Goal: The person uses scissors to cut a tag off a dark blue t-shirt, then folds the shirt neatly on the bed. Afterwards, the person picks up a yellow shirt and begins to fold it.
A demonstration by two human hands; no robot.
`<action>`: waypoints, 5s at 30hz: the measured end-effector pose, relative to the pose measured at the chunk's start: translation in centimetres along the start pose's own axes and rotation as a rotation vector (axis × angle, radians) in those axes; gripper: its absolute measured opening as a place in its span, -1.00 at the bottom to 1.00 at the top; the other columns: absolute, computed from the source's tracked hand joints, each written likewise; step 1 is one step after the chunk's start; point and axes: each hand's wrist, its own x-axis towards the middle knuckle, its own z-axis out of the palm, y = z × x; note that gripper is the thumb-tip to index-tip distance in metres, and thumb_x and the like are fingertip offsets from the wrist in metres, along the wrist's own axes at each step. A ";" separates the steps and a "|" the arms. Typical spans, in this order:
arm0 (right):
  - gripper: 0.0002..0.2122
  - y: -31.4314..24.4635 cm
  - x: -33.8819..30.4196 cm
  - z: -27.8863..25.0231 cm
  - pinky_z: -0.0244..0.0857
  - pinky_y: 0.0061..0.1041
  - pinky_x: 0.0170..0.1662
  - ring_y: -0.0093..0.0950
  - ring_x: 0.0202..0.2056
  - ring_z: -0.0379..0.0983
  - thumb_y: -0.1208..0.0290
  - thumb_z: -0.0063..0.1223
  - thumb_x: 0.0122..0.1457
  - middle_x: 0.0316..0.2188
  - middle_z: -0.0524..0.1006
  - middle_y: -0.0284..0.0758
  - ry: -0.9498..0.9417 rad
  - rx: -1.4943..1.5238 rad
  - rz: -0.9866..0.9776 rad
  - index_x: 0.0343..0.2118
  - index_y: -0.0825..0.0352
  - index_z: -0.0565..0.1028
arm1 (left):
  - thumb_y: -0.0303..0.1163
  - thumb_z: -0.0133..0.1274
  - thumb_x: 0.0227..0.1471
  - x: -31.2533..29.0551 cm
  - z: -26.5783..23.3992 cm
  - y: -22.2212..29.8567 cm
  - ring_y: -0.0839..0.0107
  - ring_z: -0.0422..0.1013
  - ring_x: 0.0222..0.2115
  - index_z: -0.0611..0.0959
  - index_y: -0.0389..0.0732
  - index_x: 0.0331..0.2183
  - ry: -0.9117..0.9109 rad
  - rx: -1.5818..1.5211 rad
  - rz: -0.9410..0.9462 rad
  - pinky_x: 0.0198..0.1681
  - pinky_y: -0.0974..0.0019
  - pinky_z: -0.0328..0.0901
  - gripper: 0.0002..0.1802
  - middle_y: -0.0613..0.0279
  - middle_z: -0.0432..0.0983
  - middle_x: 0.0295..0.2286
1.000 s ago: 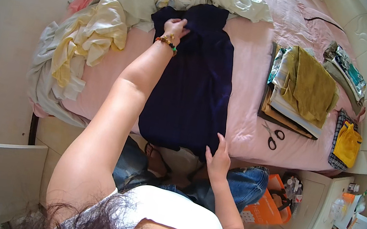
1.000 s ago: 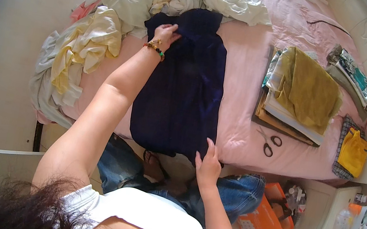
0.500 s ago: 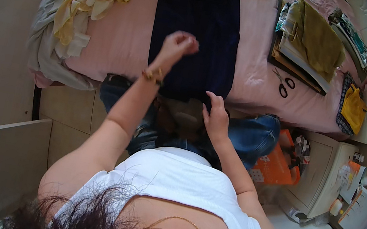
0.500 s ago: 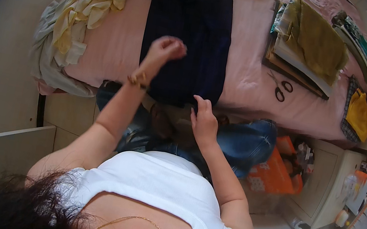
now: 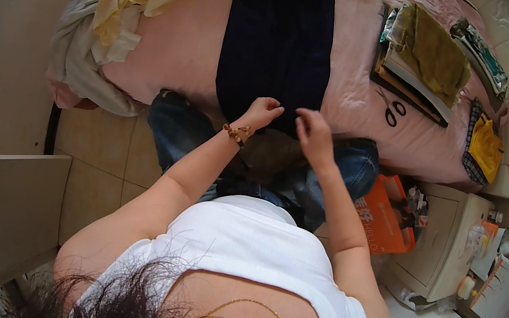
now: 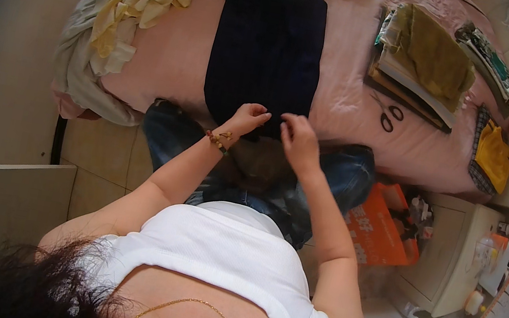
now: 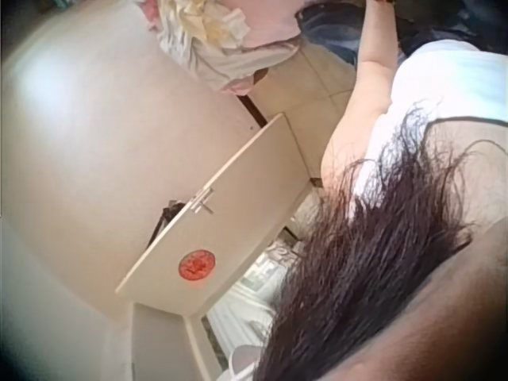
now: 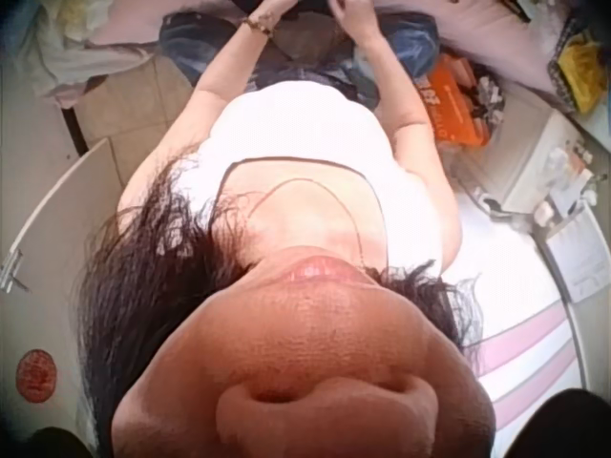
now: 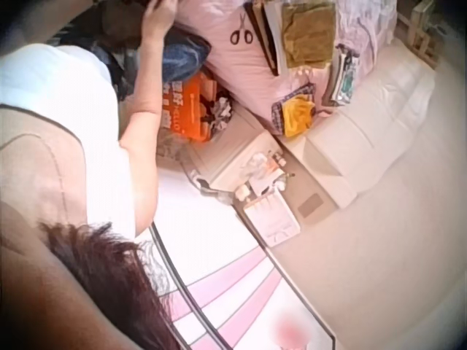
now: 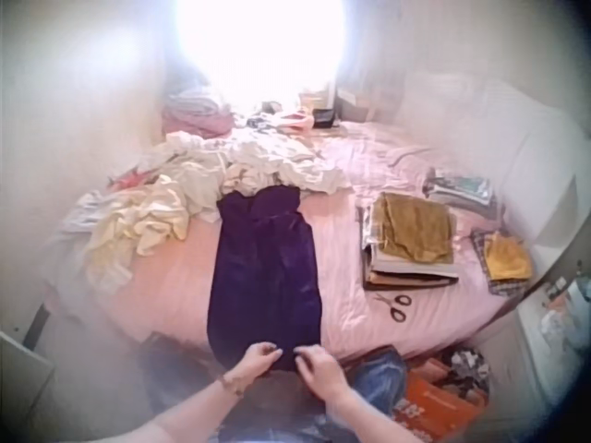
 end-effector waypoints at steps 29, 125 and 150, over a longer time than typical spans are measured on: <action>-0.72 3.4 8.6 0.3 0.12 -0.30 0.02 -0.26 -0.03 0.28 0.53 -0.04 0.05 -0.09 0.39 -0.25 0.373 -0.495 -0.208 -0.12 0.31 0.42 | -0.57 0.10 -0.12 9.2 -1.4 10.4 0.35 0.44 -0.49 0.57 -0.24 -0.38 0.464 0.416 0.698 -0.39 0.37 0.35 -0.86 0.18 0.42 -0.43; -0.80 2.2 7.3 1.1 0.34 -0.53 -0.23 -0.46 -0.32 0.47 0.32 0.07 0.10 -0.33 0.51 -0.28 0.121 0.411 0.069 -0.29 0.32 0.51 | -0.28 0.02 0.07 1.2 -2.3 11.8 0.66 0.26 -0.59 0.48 -0.15 -0.30 -0.243 -0.285 0.161 -0.57 0.61 0.16 -0.82 0.39 0.40 -0.54; -0.87 7.4 -8.6 -18.8 0.35 -0.64 -0.40 -0.62 -0.44 0.46 0.44 -0.03 0.16 -0.49 0.53 -0.32 0.687 0.265 0.304 -0.33 0.41 0.42 | -0.36 -0.07 0.12 0.3 20.4 19.0 0.65 0.32 -0.57 0.55 -0.28 -0.23 -0.746 -0.054 0.162 -0.56 0.60 0.19 -0.77 0.27 0.54 -0.41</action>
